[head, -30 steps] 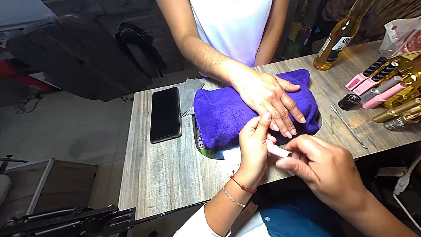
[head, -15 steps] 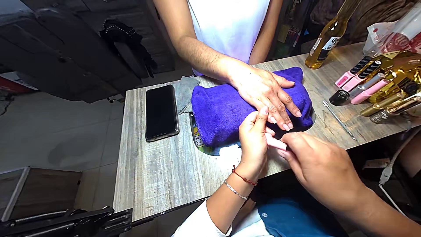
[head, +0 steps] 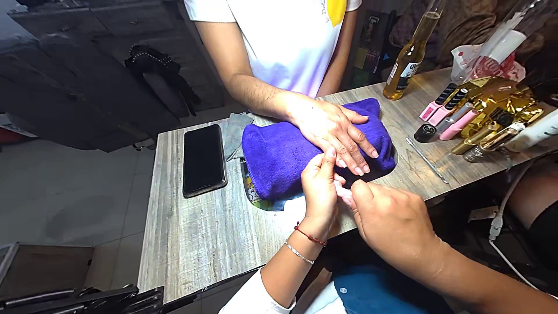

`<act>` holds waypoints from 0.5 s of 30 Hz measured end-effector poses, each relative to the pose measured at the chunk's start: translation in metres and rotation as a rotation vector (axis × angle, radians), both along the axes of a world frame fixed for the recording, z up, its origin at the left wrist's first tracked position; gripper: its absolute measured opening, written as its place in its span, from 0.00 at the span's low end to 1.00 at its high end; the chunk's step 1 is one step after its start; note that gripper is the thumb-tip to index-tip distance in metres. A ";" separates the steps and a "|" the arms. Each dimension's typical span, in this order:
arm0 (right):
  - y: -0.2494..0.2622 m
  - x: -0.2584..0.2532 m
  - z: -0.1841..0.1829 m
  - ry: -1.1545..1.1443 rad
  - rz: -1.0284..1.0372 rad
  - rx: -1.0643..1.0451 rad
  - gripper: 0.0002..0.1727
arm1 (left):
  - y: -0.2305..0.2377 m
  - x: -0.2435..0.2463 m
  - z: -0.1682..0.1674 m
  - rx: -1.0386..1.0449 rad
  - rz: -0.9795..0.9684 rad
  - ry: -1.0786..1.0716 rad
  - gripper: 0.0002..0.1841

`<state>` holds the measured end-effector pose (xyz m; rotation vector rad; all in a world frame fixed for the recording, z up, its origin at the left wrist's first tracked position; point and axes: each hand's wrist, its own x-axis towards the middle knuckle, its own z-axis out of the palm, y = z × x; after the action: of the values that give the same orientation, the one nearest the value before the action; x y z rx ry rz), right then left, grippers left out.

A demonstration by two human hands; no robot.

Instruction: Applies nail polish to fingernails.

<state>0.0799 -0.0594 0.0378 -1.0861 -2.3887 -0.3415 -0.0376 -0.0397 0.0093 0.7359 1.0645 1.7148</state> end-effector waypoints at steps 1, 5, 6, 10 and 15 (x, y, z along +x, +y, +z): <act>0.000 -0.001 0.000 -0.001 -0.013 -0.005 0.17 | 0.000 0.000 0.000 -0.003 0.010 0.007 0.17; 0.000 -0.006 -0.001 0.085 -0.048 -0.044 0.19 | -0.006 -0.003 -0.001 -0.001 0.012 0.088 0.18; 0.002 -0.005 -0.003 0.123 -0.039 -0.051 0.19 | -0.001 -0.002 -0.002 0.022 0.027 0.043 0.17; 0.007 0.007 -0.004 0.202 0.040 -0.132 0.16 | -0.002 0.000 0.004 -0.007 0.007 0.000 0.18; 0.023 0.063 0.041 0.191 0.116 -0.361 0.09 | -0.003 -0.008 0.003 0.012 -0.037 -0.012 0.20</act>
<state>0.1426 -0.0361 0.0785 -1.0693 -2.3784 0.2340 -0.0452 -0.0431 0.0125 0.7471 1.0275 1.6938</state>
